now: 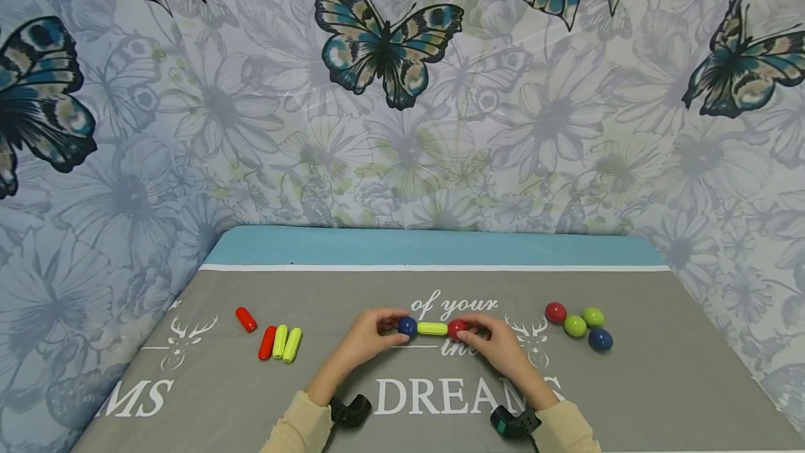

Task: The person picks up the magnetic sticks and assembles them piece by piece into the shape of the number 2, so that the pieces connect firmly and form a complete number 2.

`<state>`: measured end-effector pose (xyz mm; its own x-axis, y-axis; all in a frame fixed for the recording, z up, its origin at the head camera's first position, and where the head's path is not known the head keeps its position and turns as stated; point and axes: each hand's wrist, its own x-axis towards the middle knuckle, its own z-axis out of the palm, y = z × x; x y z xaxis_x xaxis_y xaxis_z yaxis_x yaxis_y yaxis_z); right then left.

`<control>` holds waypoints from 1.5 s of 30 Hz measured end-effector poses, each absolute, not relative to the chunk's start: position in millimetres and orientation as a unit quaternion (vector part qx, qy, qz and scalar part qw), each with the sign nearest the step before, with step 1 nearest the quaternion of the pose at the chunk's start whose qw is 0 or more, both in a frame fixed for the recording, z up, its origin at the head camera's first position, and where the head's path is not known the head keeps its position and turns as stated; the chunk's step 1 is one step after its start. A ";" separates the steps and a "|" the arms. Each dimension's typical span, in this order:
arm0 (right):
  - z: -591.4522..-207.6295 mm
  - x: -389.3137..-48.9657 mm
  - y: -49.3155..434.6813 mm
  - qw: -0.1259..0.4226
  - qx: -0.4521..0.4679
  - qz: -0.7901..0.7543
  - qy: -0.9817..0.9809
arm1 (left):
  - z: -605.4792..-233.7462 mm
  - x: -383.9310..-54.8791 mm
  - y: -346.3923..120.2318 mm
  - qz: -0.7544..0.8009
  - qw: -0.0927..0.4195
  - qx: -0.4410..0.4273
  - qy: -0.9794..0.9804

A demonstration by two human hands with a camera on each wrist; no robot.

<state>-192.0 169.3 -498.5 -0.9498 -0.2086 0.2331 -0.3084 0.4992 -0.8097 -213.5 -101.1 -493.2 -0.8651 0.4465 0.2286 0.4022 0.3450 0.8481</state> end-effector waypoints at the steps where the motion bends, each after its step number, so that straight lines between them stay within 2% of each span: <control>1: -498.9 -192.2 169.2 0.053 0.151 0.478 -0.864 | -493.5 -213.6 -102.0 0.512 0.020 0.261 0.818; 6: -500.1 -192.7 169.1 0.055 0.154 0.477 -0.864 | -491.6 -213.1 -114.7 0.519 0.007 0.262 0.814; 10: -500.5 -193.0 169.4 0.054 0.153 0.478 -0.863 | -482.7 -207.3 -136.8 0.474 -0.024 0.236 0.848; 17: -500.4 -194.9 171.2 0.069 0.159 0.476 -0.862 | -467.7 -191.9 -203.6 0.409 -0.089 0.161 0.894; 23: -497.3 -195.1 171.8 0.054 0.145 0.478 -0.864 | -463.1 -178.5 -265.8 0.425 -0.112 0.130 0.889; 26: -496.3 -194.1 171.9 0.050 0.139 0.480 -0.865 | -462.8 -174.6 -287.7 0.441 -0.099 0.113 0.885; 29: -497.8 -193.7 171.5 0.047 0.139 0.484 -0.863 | -465.5 -172.0 -303.0 0.451 -0.060 0.097 0.885; 34: -500.7 -193.8 171.9 0.053 0.149 0.483 -0.861 | -474.1 -169.5 -313.0 0.457 -0.013 0.116 0.882; 40: -499.9 -193.8 172.0 0.054 0.150 0.483 -0.861 | -480.1 -169.3 -312.1 0.423 -0.034 0.152 0.893; 45: -499.1 -193.8 171.7 0.052 0.150 0.481 -0.862 | -480.1 -169.1 -307.8 0.408 -0.040 0.147 0.900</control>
<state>-193.8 171.7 -499.1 -0.9494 -0.2093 0.2343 -0.3094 0.4927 -0.8133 -169.1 -307.8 -480.1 -0.9537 0.2312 0.1925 0.2971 0.6233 0.7233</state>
